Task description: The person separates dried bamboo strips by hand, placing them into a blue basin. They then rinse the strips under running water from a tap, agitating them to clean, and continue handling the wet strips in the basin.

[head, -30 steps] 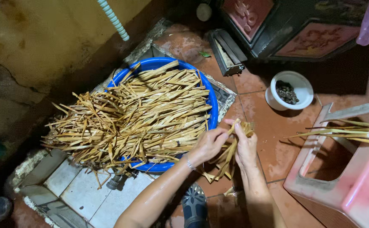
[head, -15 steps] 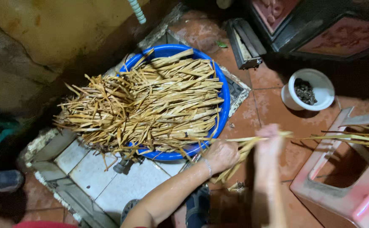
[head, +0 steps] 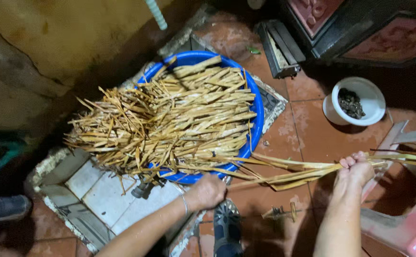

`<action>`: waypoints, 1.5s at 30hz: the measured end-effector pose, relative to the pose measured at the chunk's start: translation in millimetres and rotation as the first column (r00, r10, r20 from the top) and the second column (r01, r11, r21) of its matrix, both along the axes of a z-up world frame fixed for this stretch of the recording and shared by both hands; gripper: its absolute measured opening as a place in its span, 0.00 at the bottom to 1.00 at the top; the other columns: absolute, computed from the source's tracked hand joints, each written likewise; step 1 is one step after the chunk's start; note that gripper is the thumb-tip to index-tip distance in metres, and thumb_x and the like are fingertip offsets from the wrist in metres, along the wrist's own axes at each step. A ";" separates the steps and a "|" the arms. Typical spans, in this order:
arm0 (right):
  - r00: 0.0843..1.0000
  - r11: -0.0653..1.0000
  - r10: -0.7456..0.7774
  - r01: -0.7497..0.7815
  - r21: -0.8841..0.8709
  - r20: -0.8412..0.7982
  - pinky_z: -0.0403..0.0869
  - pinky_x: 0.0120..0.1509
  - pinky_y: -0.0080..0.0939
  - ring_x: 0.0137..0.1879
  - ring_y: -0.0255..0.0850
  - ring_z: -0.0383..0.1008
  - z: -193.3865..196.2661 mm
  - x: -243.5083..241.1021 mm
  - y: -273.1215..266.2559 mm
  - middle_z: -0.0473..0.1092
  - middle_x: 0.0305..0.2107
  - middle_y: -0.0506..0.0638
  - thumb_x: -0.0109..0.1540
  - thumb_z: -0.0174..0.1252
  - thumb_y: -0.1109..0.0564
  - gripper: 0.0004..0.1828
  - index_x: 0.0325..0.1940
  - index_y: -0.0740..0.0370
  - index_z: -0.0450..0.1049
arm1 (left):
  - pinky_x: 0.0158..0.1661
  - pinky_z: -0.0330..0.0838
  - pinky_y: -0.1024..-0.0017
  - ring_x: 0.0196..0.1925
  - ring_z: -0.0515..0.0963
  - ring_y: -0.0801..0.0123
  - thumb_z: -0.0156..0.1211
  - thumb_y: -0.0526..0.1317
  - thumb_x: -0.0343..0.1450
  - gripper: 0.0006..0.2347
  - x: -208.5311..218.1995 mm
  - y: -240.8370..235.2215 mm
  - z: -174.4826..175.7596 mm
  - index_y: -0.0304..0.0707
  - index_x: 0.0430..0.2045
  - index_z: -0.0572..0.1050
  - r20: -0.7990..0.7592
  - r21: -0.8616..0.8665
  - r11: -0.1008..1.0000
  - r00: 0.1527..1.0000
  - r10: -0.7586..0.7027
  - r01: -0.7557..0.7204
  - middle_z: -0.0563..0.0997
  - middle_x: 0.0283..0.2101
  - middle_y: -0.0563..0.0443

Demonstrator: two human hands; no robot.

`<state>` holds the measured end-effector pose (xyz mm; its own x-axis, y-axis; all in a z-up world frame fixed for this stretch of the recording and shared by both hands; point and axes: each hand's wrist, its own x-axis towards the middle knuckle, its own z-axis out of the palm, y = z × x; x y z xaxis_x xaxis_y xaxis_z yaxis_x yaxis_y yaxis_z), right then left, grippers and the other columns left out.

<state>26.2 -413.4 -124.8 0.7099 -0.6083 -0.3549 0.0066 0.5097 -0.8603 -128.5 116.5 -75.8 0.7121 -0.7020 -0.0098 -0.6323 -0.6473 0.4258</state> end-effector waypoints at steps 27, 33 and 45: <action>0.735 0.736 0.636 -0.669 -0.103 -0.235 0.52 0.19 0.29 0.18 0.26 0.52 107.5 -38.1 220.0 0.60 0.20 0.41 0.63 0.65 0.55 0.15 0.49 0.68 0.76 | 0.38 0.73 0.54 0.35 0.82 0.46 0.59 0.39 0.71 0.06 107.9 5.5 -44.5 0.35 0.29 0.79 -0.217 -0.397 0.648 0.753 0.621 -0.649 0.83 0.31 0.37; 0.745 0.745 0.666 -0.666 -0.041 0.011 0.63 0.22 0.29 0.23 0.31 0.69 130.9 -37.9 276.5 0.79 0.39 0.57 0.64 0.55 0.53 0.18 0.53 0.67 0.73 | 0.34 0.73 0.62 0.29 0.79 0.58 0.63 0.41 0.72 0.08 81.4 -20.0 54.7 0.34 0.30 0.78 -0.368 -0.539 0.617 0.819 0.440 -0.574 0.80 0.27 0.42; 0.772 0.788 0.607 -0.554 -0.268 0.187 0.71 0.42 0.32 0.39 0.32 0.71 167.8 -48.0 282.9 0.75 0.41 0.54 0.69 0.58 0.54 0.15 0.53 0.70 0.78 | 0.39 0.79 0.62 0.34 0.86 0.56 0.50 0.43 0.77 0.12 109.9 -95.5 119.5 0.33 0.35 0.79 -0.357 -0.713 0.582 0.916 0.181 -0.393 0.84 0.31 0.44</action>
<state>-21.7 -130.5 43.0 0.9956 -0.0853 -0.0392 -0.0102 0.3168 -0.9484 -18.5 21.0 43.7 0.9273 -0.2871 0.2400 -0.2917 -0.1531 0.9442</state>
